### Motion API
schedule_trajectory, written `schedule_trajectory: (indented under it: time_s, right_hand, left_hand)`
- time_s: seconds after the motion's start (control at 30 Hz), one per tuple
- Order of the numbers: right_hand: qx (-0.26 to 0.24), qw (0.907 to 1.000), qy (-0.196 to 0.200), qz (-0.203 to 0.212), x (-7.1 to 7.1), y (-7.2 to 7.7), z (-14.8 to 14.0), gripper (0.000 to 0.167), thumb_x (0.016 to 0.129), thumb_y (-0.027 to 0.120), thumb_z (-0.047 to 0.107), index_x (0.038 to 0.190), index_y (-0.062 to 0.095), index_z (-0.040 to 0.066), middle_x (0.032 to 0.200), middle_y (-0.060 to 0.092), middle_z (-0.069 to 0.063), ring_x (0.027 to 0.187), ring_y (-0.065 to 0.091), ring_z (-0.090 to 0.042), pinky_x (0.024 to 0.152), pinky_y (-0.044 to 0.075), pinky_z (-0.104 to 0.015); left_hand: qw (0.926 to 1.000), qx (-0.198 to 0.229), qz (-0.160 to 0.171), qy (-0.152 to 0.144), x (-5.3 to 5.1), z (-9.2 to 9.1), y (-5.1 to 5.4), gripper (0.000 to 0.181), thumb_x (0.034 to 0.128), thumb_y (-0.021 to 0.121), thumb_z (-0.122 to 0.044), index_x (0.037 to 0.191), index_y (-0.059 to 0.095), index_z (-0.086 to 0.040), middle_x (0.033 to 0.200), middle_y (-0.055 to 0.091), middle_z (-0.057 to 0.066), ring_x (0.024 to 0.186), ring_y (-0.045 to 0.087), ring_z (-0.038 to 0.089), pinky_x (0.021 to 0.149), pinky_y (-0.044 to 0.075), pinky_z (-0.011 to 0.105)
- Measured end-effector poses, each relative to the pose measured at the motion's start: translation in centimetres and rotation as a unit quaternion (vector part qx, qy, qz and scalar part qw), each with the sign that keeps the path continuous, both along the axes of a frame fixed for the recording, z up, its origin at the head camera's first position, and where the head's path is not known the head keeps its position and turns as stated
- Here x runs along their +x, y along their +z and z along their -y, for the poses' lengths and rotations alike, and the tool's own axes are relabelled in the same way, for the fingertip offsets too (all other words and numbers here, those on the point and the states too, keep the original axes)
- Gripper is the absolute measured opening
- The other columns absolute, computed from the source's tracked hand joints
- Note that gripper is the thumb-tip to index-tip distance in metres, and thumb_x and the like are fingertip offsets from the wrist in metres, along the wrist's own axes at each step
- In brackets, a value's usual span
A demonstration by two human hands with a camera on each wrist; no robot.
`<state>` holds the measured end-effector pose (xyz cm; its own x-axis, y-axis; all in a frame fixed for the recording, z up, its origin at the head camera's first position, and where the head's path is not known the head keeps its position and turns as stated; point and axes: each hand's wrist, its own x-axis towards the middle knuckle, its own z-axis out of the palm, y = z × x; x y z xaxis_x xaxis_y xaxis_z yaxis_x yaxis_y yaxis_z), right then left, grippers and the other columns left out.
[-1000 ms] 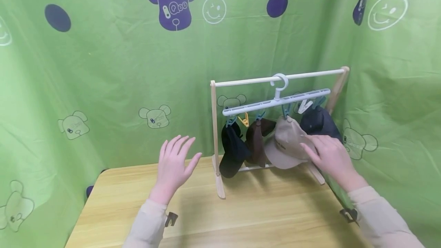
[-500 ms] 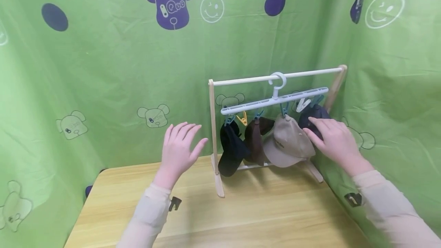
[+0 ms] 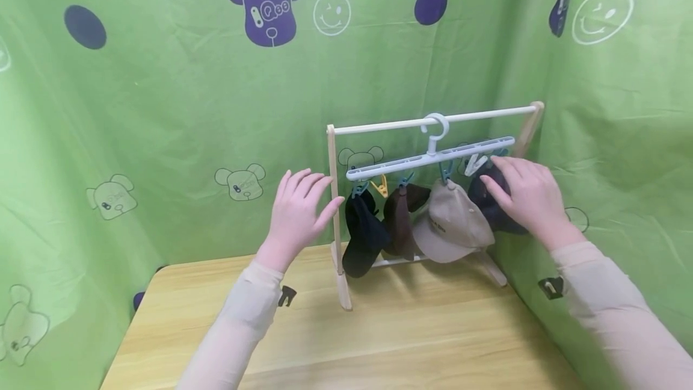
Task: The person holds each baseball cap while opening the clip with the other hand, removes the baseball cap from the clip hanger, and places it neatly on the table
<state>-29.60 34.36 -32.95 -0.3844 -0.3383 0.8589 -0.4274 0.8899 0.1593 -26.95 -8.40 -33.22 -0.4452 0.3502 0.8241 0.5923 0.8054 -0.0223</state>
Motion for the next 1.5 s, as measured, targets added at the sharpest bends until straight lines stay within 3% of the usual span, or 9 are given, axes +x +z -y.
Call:
schedule_trajectory:
  time_s: [0.2, 0.4, 0.63, 0.83, 0.97, 1.23, 1.5]
  right_hand:
    - [-0.009, 0.9996, -0.018, 0.018, -1.3, 1.4, -0.1, 0.052, 0.089, 0.06, 0.035, 0.126, 0.06, -0.002, 0.117, 0.065, -0.028, 0.105, 0.061, -0.046, 0.085, 0.049, -0.061]
    - [-0.012, 0.9978, -0.05, 0.042, -2.5, 2.5, -0.3, 0.06, 0.085, 0.066, 0.027, 0.135, 0.052, -0.002, 0.13, 0.058, -0.028, 0.119, 0.053, -0.047, 0.093, 0.045, -0.064]
    - [-0.017, 0.9872, -0.108, 0.116, -3.8, 3.5, -0.5, 0.063, 0.095, 0.057, 0.033, 0.147, 0.038, 0.004, 0.146, 0.045, -0.024, 0.136, 0.038, -0.045, 0.107, 0.033, -0.065]
    - [-0.017, 0.9838, -0.113, 0.138, -5.1, 3.9, -1.1, 0.06, 0.098, 0.053, 0.035, 0.146, 0.038, 0.003, 0.145, 0.044, -0.025, 0.137, 0.036, -0.045, 0.109, 0.031, -0.064]
    - [-0.007, 0.9768, -0.131, 0.169, -6.2, 4.4, -1.5, 0.059, 0.101, 0.044, 0.038, 0.149, 0.034, 0.005, 0.148, 0.04, -0.025, 0.14, 0.032, -0.045, 0.112, 0.025, -0.064]
    - [-0.03, 0.9607, -0.151, 0.231, -7.8, 5.7, -1.8, 0.061, 0.104, 0.027, 0.047, 0.151, 0.032, 0.007, 0.152, 0.033, -0.027, 0.144, 0.024, -0.047, 0.116, 0.014, -0.066]
    - [-0.058, 0.9495, -0.16, 0.264, -9.2, 7.2, -2.1, 0.064, 0.104, 0.018, 0.048, 0.15, 0.033, 0.006, 0.154, 0.03, -0.027, 0.146, 0.018, -0.048, 0.118, 0.009, -0.064]
  left_hand:
    - [0.9999, -0.001, -0.003, -0.01, -0.9, -1.4, 1.3, 0.045, 0.0946, 0.055, -0.045, 0.122, 0.066, -0.011, 0.123, 0.067, 0.01, 0.126, 0.054, 0.031, 0.116, 0.032, 0.053]
    - [0.9999, -0.008, -0.005, -0.01, -2.5, -2.7, 2.4, 0.044, 0.0947, 0.056, -0.043, 0.125, 0.064, -0.012, 0.131, 0.063, 0.011, 0.13, 0.051, 0.032, 0.119, 0.029, 0.05]
    - [1.0, -0.004, 0.0, -0.001, -4.5, -3.7, 2.8, 0.047, 0.0957, 0.054, -0.044, 0.131, 0.06, -0.013, 0.141, 0.056, 0.013, 0.139, 0.043, 0.031, 0.121, 0.024, 0.049]
    - [0.9997, -0.019, 0.008, 0.01, -5.8, -4.6, 3.1, 0.052, 0.0965, 0.052, -0.045, 0.139, 0.053, -0.015, 0.144, 0.053, 0.014, 0.141, 0.04, 0.034, 0.122, 0.022, 0.048]
    - [0.9993, -0.028, 0.013, 0.022, -6.6, -5.2, 3.8, 0.054, 0.0973, 0.05, -0.047, 0.143, 0.049, -0.018, 0.144, 0.053, 0.014, 0.142, 0.039, 0.033, 0.123, 0.02, 0.046]
    - [0.9943, -0.072, 0.054, 0.057, -7.9, -6.4, 5.1, 0.056, 0.0997, 0.042, -0.051, 0.147, 0.043, -0.021, 0.148, 0.049, 0.012, 0.145, 0.034, 0.033, 0.124, 0.016, 0.047]
    - [0.9788, -0.115, 0.121, 0.118, -9.0, -7.9, 6.3, 0.062, 0.0993, 0.029, -0.061, 0.152, 0.031, -0.029, 0.155, 0.039, 0.008, 0.15, 0.022, 0.033, 0.124, 0.009, 0.055]
